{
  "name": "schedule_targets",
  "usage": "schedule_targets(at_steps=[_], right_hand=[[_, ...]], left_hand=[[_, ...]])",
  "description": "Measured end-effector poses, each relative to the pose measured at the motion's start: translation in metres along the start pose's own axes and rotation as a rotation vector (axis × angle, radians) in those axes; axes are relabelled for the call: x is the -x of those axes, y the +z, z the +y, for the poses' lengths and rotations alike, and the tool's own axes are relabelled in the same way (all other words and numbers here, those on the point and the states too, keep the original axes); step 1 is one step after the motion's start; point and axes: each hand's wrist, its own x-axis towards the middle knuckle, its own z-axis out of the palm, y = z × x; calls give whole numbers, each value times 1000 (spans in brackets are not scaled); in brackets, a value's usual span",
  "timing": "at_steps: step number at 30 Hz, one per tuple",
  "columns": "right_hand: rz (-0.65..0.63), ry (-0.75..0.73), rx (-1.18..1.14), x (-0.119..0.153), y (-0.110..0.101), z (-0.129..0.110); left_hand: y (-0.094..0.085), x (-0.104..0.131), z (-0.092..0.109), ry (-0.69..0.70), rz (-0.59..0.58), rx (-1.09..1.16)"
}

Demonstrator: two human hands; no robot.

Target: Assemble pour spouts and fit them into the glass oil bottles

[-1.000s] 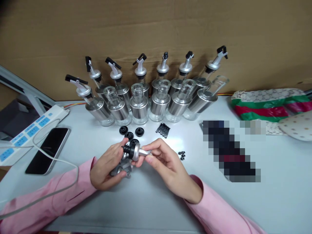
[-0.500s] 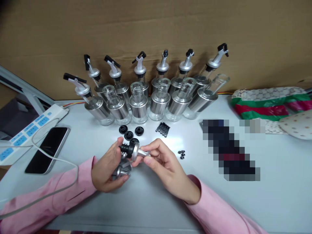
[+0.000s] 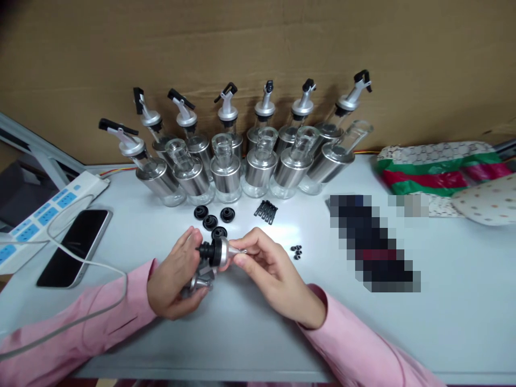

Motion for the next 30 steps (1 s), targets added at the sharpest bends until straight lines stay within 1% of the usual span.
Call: schedule_targets(at_steps=[11, 19, 30], right_hand=[[-5, 46, -44, -3, 0, 1], [-15, 86, -84, -3, 0, -1], [-16, 105, -116, -3, 1, 4]], left_hand=[[0, 2, -2, -81, -56, 45], [2, 2, -1, -94, -71, 100], [-1, 1, -3, -85, -88, 153]])
